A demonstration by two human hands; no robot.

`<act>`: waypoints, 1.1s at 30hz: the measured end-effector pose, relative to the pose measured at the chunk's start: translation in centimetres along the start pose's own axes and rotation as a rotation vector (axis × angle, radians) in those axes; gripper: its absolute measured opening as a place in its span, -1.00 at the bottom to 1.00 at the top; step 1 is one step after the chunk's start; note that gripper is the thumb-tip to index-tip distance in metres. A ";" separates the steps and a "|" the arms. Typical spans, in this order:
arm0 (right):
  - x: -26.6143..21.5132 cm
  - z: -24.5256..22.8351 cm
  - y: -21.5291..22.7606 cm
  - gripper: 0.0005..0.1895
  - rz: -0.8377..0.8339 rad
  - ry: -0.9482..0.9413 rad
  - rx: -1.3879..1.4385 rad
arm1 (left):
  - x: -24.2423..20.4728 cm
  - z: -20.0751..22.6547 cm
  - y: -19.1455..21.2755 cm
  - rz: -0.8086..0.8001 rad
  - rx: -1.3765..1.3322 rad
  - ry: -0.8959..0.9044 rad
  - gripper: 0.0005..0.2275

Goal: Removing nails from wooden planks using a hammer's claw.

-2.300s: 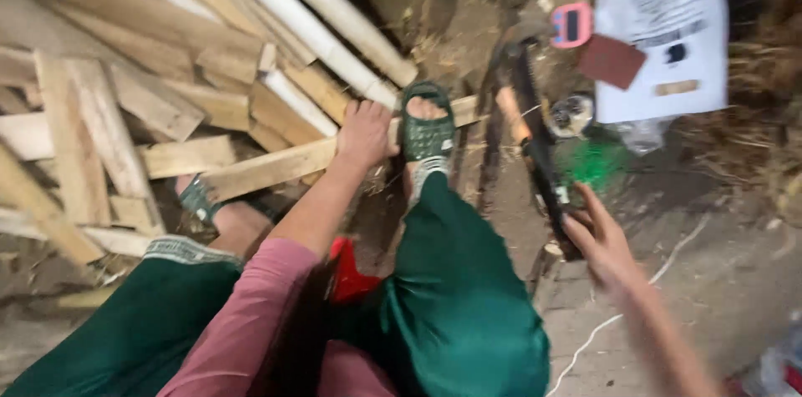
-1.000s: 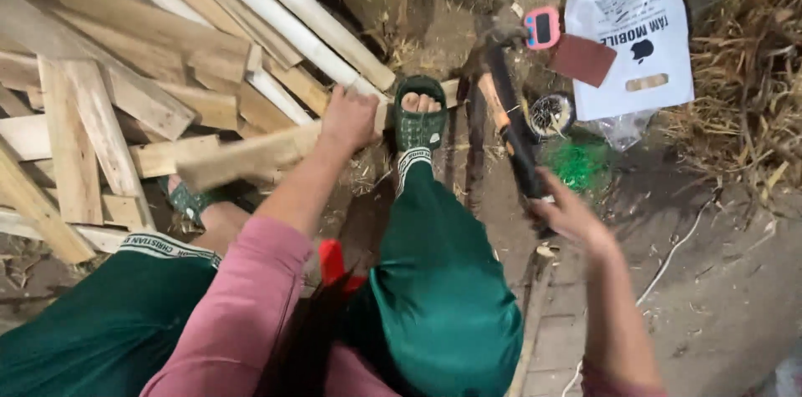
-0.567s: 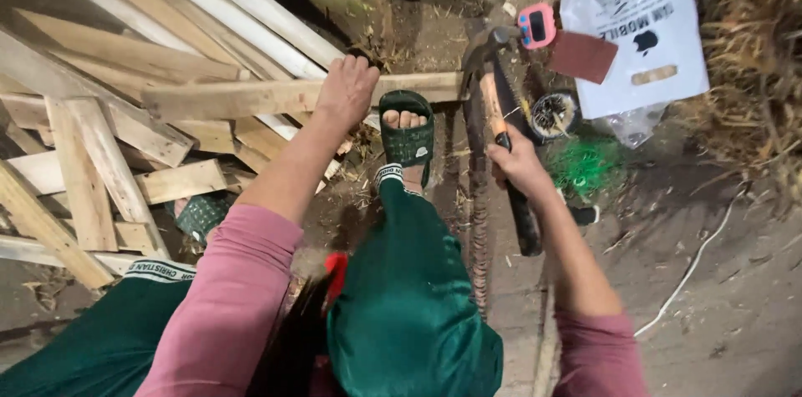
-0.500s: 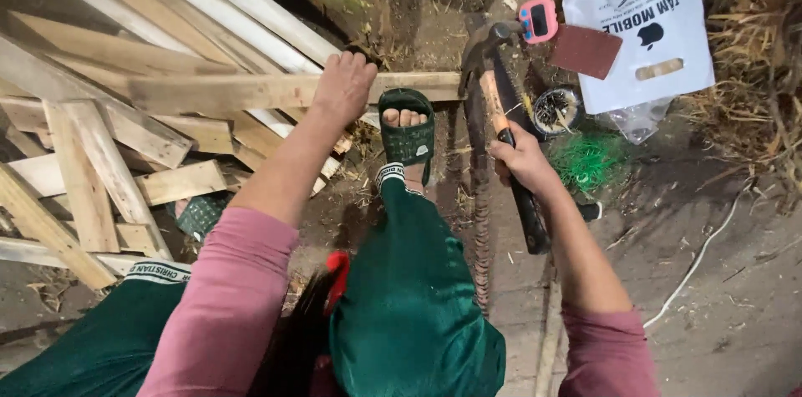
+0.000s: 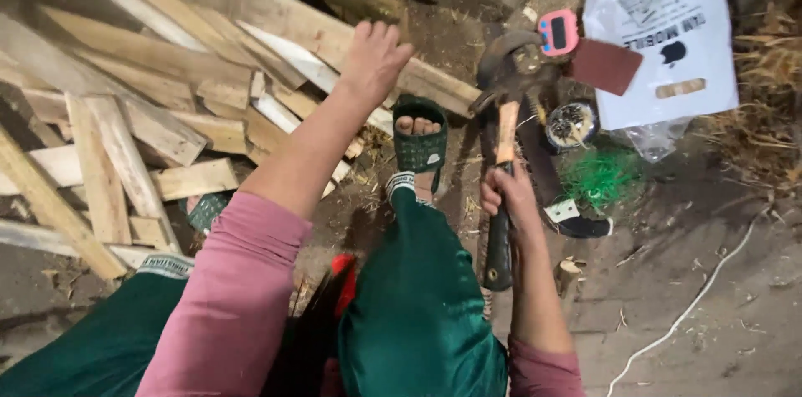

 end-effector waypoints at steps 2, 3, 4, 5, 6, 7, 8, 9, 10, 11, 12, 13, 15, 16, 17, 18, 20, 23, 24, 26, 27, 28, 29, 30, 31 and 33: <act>-0.7 -0.4 0.5 -0.60 0.011 0.001 -0.058 | -0.6 0.1 0.8 0.753 -0.075 -0.077 -0.94; -0.1 0.1 2.0 -0.60 0.013 -0.001 -0.058 | -1.2 0.2 1.2 0.750 -0.077 -0.077 -0.94; 0.6 0.3 3.7 -0.56 0.033 0.028 -0.134 | -1.5 0.0 1.1 0.700 -0.102 -0.055 -0.97; 0.7 0.7 5.7 -0.52 0.063 0.060 -0.205 | -1.8 0.3 0.9 0.647 -0.132 -0.043 -0.97; -0.6 0.6 4.8 -0.52 0.075 0.059 -0.200 | -2.3 1.3 -1.1 0.642 -0.139 -0.052 -0.97; -0.8 0.0 4.2 -0.51 0.144 0.058 -0.249 | -2.4 1.4 -2.6 0.667 -0.160 -0.050 -0.92; -1.0 -0.6 3.6 -0.50 0.213 0.057 -0.298 | -2.5 1.4 -4.1 0.693 -0.180 -0.048 -0.87; -0.6 -0.7 3.7 -0.50 0.215 0.044 -0.294 | -2.7 1.3 -4.2 0.680 -0.181 -0.045 -0.87; -0.1 -0.8 3.9 -0.54 0.206 0.026 -0.264 | -2.8 1.2 -4.7 0.635 -0.213 -0.040 -0.87; 0.3 -1.3 4.2 -0.58 0.205 0.023 -0.232 | -2.3 1.4 -4.8 0.600 -0.248 -0.048 -0.86; 0.0 -1.4 4.5 -0.58 0.215 0.026 -0.226 | -3.6 2.0 -5.4 0.597 -0.251 -0.059 -0.86; 0.5 -1.4 4.9 -0.50 0.249 -0.024 -0.336 | -4.2 2.3 -6.3 0.541 -0.337 -0.077 -0.78; 0.9 -2.2 5.4 -0.40 0.286 -0.073 -0.440 | -6.1 2.6 -6.6 0.480 -0.418 -0.100 -0.70; 0.8 -2.3 5.5 -0.38 0.276 -0.123 -0.518 | -7.0 2.8 -6.8 0.413 -0.403 -0.103 -0.68; 0.5 -2.6 5.8 -0.35 0.271 -0.173 -0.594 | -8.0 3.1 -7.0 0.346 -0.391 -0.110 -0.65; 1.0 -2.9 5.7 -0.35 0.278 -0.172 -0.587 | -7.7 3.0 -8.0 0.343 -0.392 -0.119 -0.65; 0.8 -2.1 6.2 -0.32 0.325 -0.305 -0.627 | -8.4 3.2 -11.5 0.203 -0.329 -0.113 -0.56; 0.6 -0.7 8.3 -0.30 0.403 -0.321 -0.803 | -7.2 2.8 -13.3 0.133 -0.396 -0.048 -0.52; -0.4 -1.9 6.5 -0.30 0.401 -0.315 -0.808 | -6.5 2.7 -11.6 0.141 -0.396 -0.045 -0.52; -2.2 -4.3 1.3 -0.40 0.258 -0.157 -0.608 | -5.7 2.4 -9.6 0.060 -0.324 -0.010 -0.85; -2.6 -3.7 2.2 -0.40 0.266 -0.168 -0.600 | -5.0 2.9 -5.5 0.047 -0.327 -0.016 -0.85; -2.9 -3.7 1.8 -0.40 0.166 -0.069 -0.489 | -4.2 2.9 1.8 0.364 -0.329 -0.010 -0.87; -4.1 -3.6 1.5 -0.38 0.070 0.020 -0.376 | -5.0 3.2 8.7 0.672 -0.331 0.003 -0.86; -5.4 -1.4 4.2 -0.38 0.081 0.003 -0.369 | -4.4 6.1 6.0 0.651 -0.339 0.002 -0.86; -5.5 -1.1 5.9 -0.29 0.029 0.044 -0.250 | -1.7 8.0 1.7 0.416 -0.524 0.086 -0.86; -7.1 -1.2 5.4 -0.18 -0.040 0.102 -0.139 | -0.2 11.5 0.8 0.201 -0.695 0.162 -0.81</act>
Point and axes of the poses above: each hand's wrist, its own x-axis towards the middle knuckle, its own y-axis out of the back of the hand, z = x × y, the point moved 10 cm from there along x, towards the middle knuckle, and after that the axes turned 11 degrees about z, right-handed, at the moved point
